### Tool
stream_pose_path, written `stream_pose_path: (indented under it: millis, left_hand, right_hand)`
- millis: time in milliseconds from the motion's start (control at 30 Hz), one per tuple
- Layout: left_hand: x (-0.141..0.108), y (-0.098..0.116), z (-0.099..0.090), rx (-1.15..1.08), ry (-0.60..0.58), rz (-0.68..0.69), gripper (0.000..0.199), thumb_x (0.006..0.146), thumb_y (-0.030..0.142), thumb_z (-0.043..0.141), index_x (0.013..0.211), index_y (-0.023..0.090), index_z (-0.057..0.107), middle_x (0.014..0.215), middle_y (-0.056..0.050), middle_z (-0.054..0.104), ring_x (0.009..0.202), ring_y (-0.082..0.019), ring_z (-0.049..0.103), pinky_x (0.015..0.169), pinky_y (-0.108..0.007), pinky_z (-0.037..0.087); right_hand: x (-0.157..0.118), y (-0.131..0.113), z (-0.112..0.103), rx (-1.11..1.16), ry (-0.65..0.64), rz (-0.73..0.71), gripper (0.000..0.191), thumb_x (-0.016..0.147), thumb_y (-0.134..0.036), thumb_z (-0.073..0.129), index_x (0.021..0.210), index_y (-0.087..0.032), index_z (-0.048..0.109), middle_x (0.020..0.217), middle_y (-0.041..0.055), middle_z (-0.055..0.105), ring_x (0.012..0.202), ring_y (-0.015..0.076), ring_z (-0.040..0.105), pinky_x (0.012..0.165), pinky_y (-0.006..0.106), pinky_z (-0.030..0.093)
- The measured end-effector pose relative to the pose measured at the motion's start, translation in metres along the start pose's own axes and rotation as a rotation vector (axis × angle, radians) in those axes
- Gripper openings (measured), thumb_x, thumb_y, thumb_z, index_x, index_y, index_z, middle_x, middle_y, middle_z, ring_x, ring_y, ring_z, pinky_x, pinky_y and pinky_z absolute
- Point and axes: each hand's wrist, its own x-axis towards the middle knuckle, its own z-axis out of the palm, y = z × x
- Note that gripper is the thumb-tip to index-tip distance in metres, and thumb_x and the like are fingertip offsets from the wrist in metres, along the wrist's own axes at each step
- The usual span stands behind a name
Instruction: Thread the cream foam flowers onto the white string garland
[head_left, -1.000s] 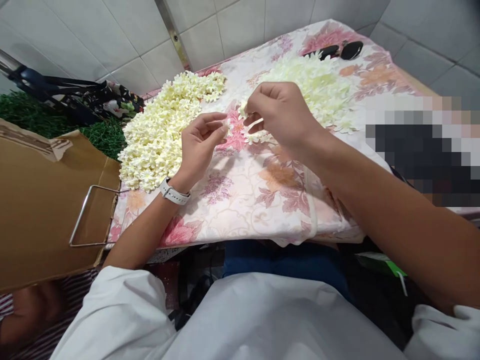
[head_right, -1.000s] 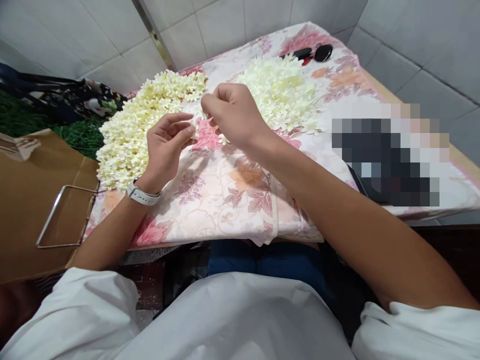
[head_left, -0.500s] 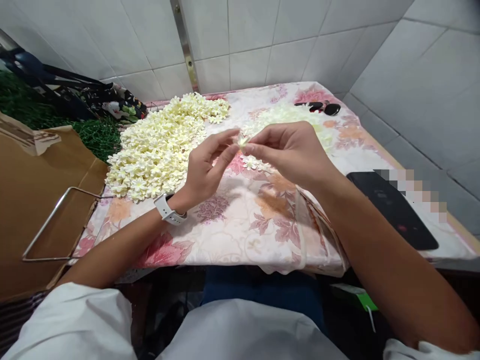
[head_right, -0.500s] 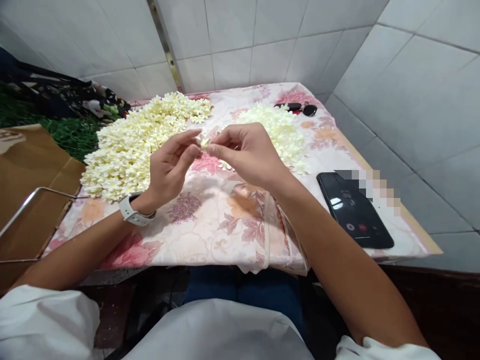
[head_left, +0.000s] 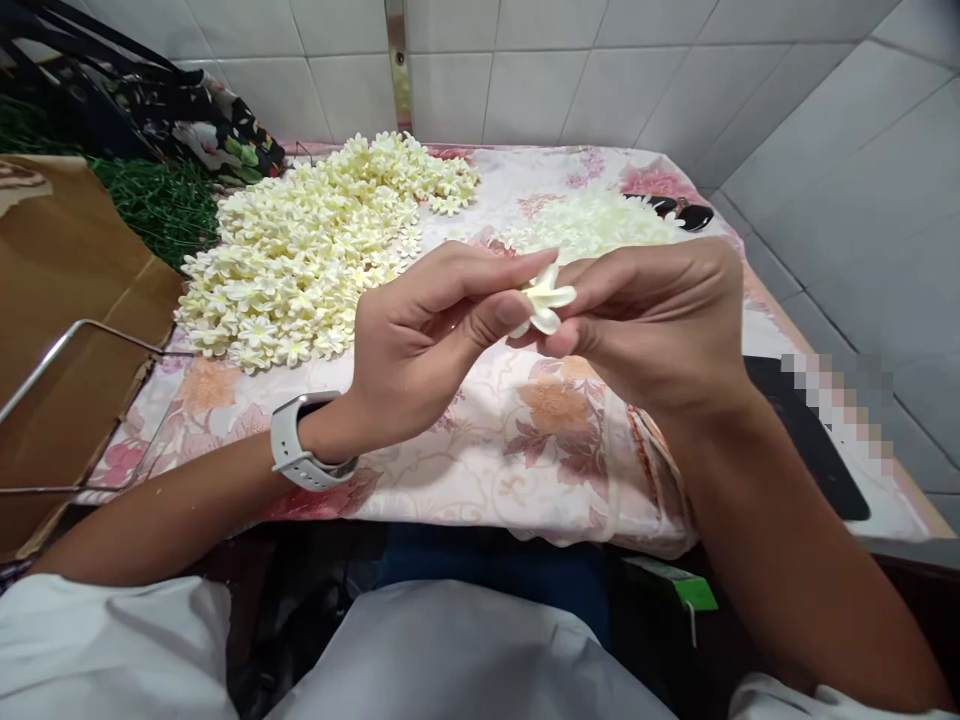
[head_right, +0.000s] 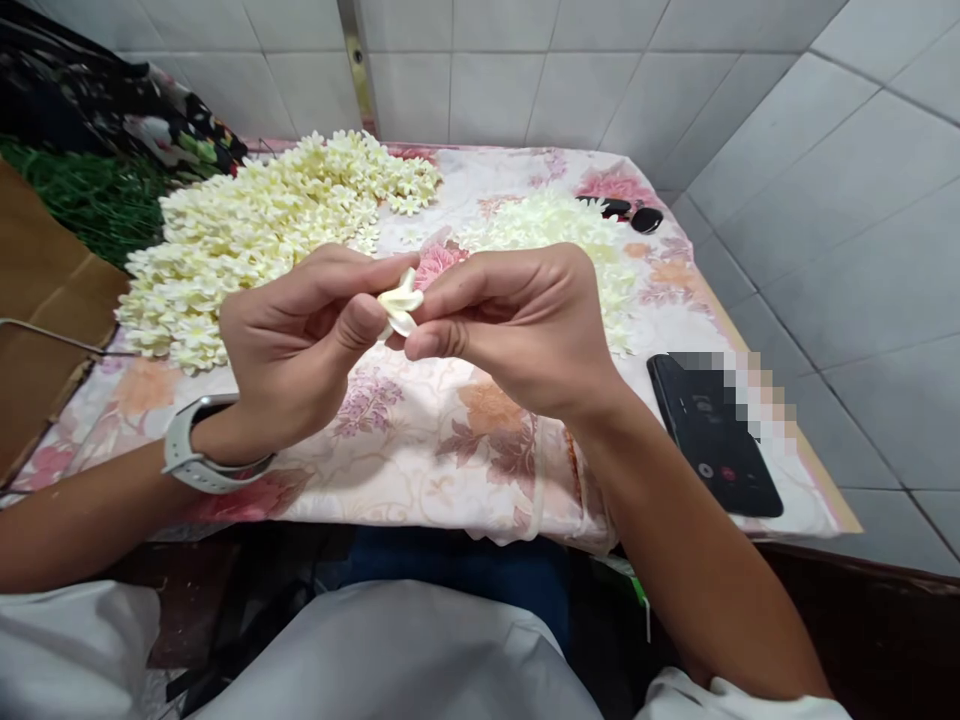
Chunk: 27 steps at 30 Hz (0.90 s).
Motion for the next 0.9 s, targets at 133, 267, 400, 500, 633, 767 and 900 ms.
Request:
stream_pose_path:
  millis: [133,267,400,500,633,767,900]
  left_hand:
    - [-0.003,0.007,-0.004,0.166,-0.039,-0.066,0.04,0.104,0.066,0.065,0.119,0.034,0.085,0.098,0.003,0.082,0.084,-0.02,0.085,0.072,-0.038,0.072]
    - [-0.002,0.014,-0.006,0.209,-0.079,-0.15,0.055,0.101,0.077,0.06,0.117,0.032,0.085,0.096,0.002,0.08,0.09,-0.024,0.087,0.076,-0.041,0.073]
    - [-0.001,0.019,-0.005,0.197,-0.073,-0.221,0.06,0.098,0.081,0.06,0.118,0.029,0.083,0.098,0.001,0.08,0.113,-0.03,0.085,0.09,-0.043,0.073]
    - [-0.001,0.018,-0.003,0.248,-0.044,-0.28,0.072,0.093,0.09,0.057,0.119,0.028,0.08,0.104,0.001,0.078,0.122,-0.032,0.082,0.093,-0.045,0.072]
    - [-0.001,0.016,-0.002,0.311,0.019,-0.334,0.085,0.082,0.099,0.054,0.112,0.024,0.079,0.097,0.001,0.076,0.107,-0.032,0.086,0.083,-0.05,0.073]
    - [0.002,0.019,-0.001,0.341,0.015,-0.308,0.083,0.088,0.097,0.05,0.111,0.023,0.08,0.092,0.001,0.077,0.097,-0.032,0.087,0.075,-0.051,0.072]
    - [0.003,0.023,0.0,0.367,-0.02,-0.242,0.078,0.096,0.091,0.044,0.115,0.025,0.08,0.091,0.002,0.075,0.097,-0.033,0.088,0.075,-0.053,0.071]
  right_hand:
    - [-0.002,-0.001,0.001,-0.02,-0.03,-0.095,0.022,0.072,-0.024,0.106,0.088,-0.027,0.091,0.073,0.0004,0.083,0.063,0.0196,0.079,0.055,0.03,0.067]
    - [-0.003,-0.002,0.003,-0.045,-0.044,-0.159,0.023,0.073,-0.022,0.105,0.091,-0.026,0.091,0.073,0.0008,0.083,0.06,0.02,0.078,0.05,0.03,0.063]
    - [-0.004,-0.004,0.005,-0.083,-0.02,-0.148,0.023,0.073,-0.022,0.105,0.091,-0.027,0.09,0.074,-0.0007,0.083,0.062,0.0198,0.079,0.053,0.031,0.065]
    - [-0.005,-0.006,0.007,-0.107,0.011,-0.126,0.021,0.074,-0.024,0.105,0.088,-0.024,0.09,0.072,0.0009,0.081,0.062,0.0179,0.075,0.052,0.03,0.061]
    - [-0.005,-0.009,0.008,-0.112,0.034,-0.073,0.024,0.074,-0.009,0.1,0.09,-0.025,0.09,0.073,-0.0012,0.08,0.063,0.0146,0.069,0.054,0.029,0.055]
    - [-0.007,-0.012,0.01,-0.129,0.03,-0.087,0.035,0.074,0.0,0.093,0.094,-0.028,0.091,0.076,-0.003,0.081,0.064,0.0155,0.07,0.054,0.032,0.055]
    - [-0.01,-0.019,0.015,-0.17,0.058,-0.037,0.032,0.078,-0.005,0.093,0.096,-0.031,0.091,0.078,-0.004,0.08,0.066,0.0169,0.069,0.056,0.035,0.055]
